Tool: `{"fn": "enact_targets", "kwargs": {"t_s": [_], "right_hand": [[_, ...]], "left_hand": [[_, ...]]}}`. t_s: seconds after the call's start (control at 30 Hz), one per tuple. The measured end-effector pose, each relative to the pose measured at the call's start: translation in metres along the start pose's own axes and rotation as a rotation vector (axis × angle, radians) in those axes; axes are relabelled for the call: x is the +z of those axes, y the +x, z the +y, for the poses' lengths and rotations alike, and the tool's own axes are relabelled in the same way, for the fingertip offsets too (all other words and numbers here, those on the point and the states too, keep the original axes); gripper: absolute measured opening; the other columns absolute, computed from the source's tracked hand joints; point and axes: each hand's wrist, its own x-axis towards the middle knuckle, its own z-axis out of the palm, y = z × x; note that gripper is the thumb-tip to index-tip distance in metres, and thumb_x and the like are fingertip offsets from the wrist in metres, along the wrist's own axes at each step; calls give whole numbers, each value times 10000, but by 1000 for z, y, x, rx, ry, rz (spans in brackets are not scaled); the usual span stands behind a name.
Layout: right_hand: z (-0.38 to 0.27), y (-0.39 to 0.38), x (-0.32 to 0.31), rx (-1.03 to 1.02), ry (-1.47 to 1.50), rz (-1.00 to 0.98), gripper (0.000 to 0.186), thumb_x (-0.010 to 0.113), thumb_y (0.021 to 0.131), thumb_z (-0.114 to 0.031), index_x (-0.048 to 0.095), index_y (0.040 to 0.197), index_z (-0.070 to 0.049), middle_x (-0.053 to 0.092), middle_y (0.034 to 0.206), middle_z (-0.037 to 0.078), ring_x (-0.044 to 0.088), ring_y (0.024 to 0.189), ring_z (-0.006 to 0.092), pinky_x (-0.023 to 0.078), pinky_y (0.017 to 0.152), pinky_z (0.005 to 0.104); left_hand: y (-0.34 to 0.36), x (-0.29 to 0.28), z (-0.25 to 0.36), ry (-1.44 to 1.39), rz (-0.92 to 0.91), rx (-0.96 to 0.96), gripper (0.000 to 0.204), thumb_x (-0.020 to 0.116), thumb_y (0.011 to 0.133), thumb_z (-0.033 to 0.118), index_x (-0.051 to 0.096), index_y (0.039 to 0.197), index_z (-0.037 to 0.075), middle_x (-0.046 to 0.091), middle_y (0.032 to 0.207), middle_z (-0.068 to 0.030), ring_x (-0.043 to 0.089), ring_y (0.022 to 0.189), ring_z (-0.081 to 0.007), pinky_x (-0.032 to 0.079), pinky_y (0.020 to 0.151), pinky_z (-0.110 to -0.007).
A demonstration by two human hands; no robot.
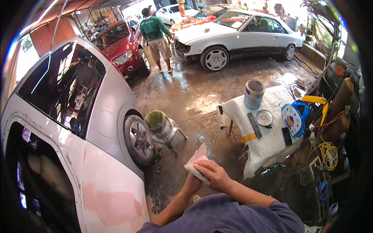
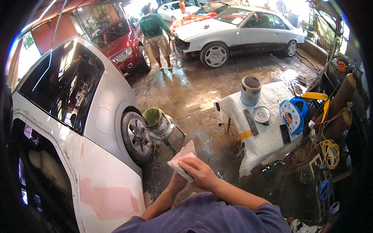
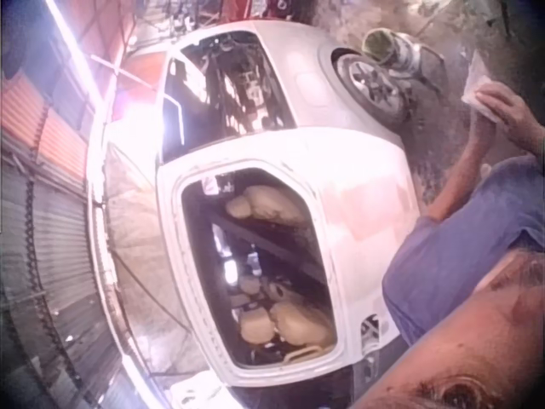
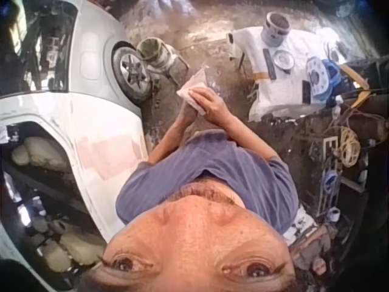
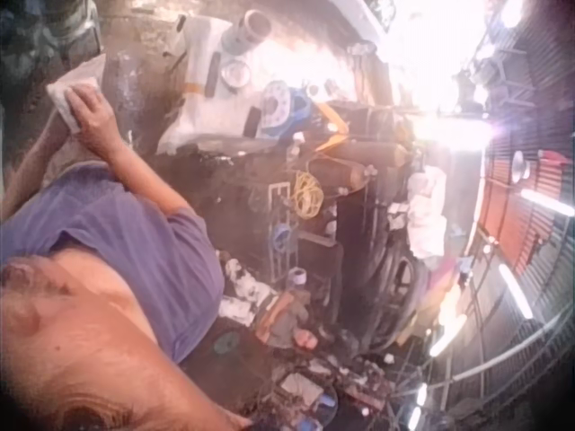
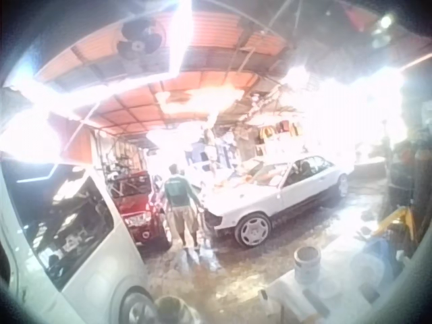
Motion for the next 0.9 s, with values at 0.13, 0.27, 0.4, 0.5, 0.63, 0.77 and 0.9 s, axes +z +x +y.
{"fn": "enact_targets", "kwargs": {"t_s": [0.13,0.27,0.4,0.5,0.63,0.77,0.9], "right_hand": [[20,-7,0,160,18,47,467,698,803,-35,657,1267,-34,662,1218,152,665,1101,343,559,944,416],[-15,-4,0,-30,71,-98,446,702,804,-55,672,1248,-62,671,1199,133,675,1099,325,570,951,421],[7,-1,-3,-22,-15,18,451,718,801,-43,665,1249,-41,673,1195,142,682,1082,337,575,947,417],[11,2,-6,63,-43,31,461,716,809,-36,656,1266,-41,670,1193,161,678,1086,349,574,949,423],[-32,13,-8,-167,43,-105,474,707,809,-54,650,1278,-27,667,1214,159,668,1126,339,565,969,431],[15,4,-9,90,-88,51,460,709,801,-40,660,1258,-18,668,1204,164,675,1082,347,569,940,432],[-33,11,-10,-130,28,-99,439,700,813,-23,662,1250,-12,668,1206,165,666,1102,349,560,955,435]], "left_hand": [[-16,-5,-1,-289,-32,-189,691,584,921,-25,303,1552,12,441,1494,-120,387,1427,-235,301,1195,-375],[-18,-25,-32,78,-103,61,483,569,1029,166,440,1473,28,467,1497,-96,455,1393,-236,351,1182,-394],[-12,-11,-10,-62,-41,-142,438,579,1042,186,475,1435,25,536,1410,-99,499,1338,-208,389,1147,-378],[-9,-3,4,-211,24,-134,429,610,1023,154,496,1413,17,562,1373,-86,525,1302,-197,431,1104,-369],[-32,-42,-58,163,-161,112,355,567,1044,157,526,1370,23,597,1306,-94,579,1230,-192,459,1092,-367],[-10,-5,2,-238,3,-119,431,563,1021,86,461,1434,19,525,1405,-80,494,1304,-165,441,1070,-331],[-7,-23,-6,74,-82,-33,483,571,968,9,478,1442,3,550,1379,-92,522,1261,-185,413,1074,-317]]}}
